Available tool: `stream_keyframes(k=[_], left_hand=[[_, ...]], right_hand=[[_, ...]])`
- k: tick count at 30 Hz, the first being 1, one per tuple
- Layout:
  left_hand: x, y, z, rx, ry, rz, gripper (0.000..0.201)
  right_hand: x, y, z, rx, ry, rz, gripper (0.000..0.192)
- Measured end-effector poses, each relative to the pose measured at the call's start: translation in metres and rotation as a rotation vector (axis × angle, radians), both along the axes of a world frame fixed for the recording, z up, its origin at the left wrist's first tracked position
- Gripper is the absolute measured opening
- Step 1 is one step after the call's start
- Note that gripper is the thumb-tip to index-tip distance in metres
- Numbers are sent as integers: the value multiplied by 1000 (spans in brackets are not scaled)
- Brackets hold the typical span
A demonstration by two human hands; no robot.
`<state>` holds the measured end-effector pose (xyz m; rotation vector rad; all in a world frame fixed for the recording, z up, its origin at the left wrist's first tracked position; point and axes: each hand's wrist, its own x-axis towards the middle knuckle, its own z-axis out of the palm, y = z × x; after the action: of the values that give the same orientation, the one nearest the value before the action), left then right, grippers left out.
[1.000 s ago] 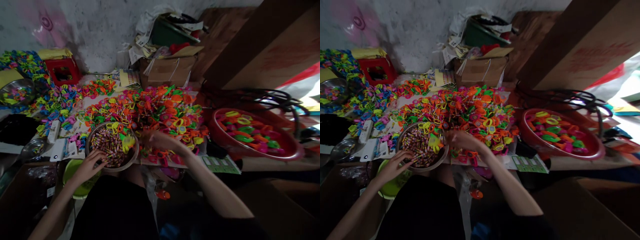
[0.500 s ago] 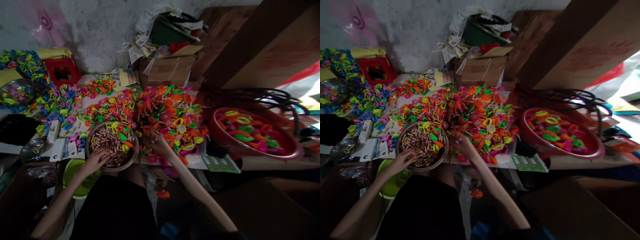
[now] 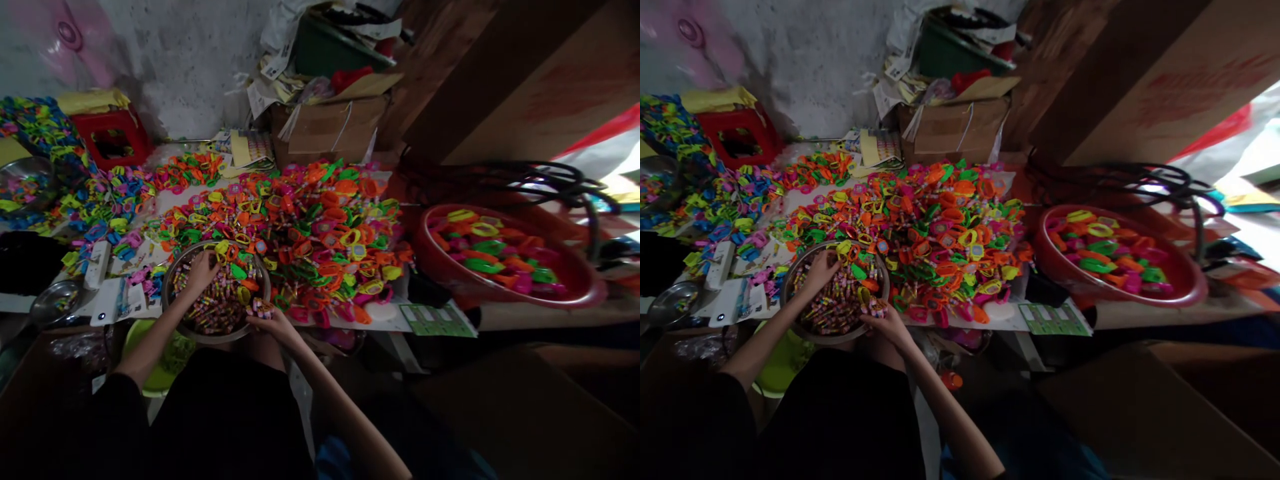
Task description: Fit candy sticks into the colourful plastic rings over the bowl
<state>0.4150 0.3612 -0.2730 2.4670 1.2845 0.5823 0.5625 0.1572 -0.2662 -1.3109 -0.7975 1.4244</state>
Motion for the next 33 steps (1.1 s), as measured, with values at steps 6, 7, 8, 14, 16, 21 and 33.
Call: stream_keyframes(k=[6, 7, 8, 14, 16, 21, 33], left_hand=[[8, 9, 0, 32, 159, 37, 36], [7, 8, 2, 38, 181, 29, 38], [6, 7, 3, 52, 204, 17, 40], [7, 1, 11, 249, 418, -161, 26], [9, 2, 12, 250, 420, -206, 19], [3, -13, 24, 211, 227, -276, 13], [-36, -127, 68, -151, -382, -339, 27]], right_hand=[[6, 7, -10, -6, 124, -134, 55], [6, 7, -11, -1, 132, -122, 53], [6, 7, -12, 4, 131, -114, 51], [7, 9, -14, 38, 0, -72, 40], [7, 9, -14, 115, -88, -73, 38], [7, 4, -10, 243, -352, -97, 34], [12, -16, 64, 557, -835, 13, 25]])
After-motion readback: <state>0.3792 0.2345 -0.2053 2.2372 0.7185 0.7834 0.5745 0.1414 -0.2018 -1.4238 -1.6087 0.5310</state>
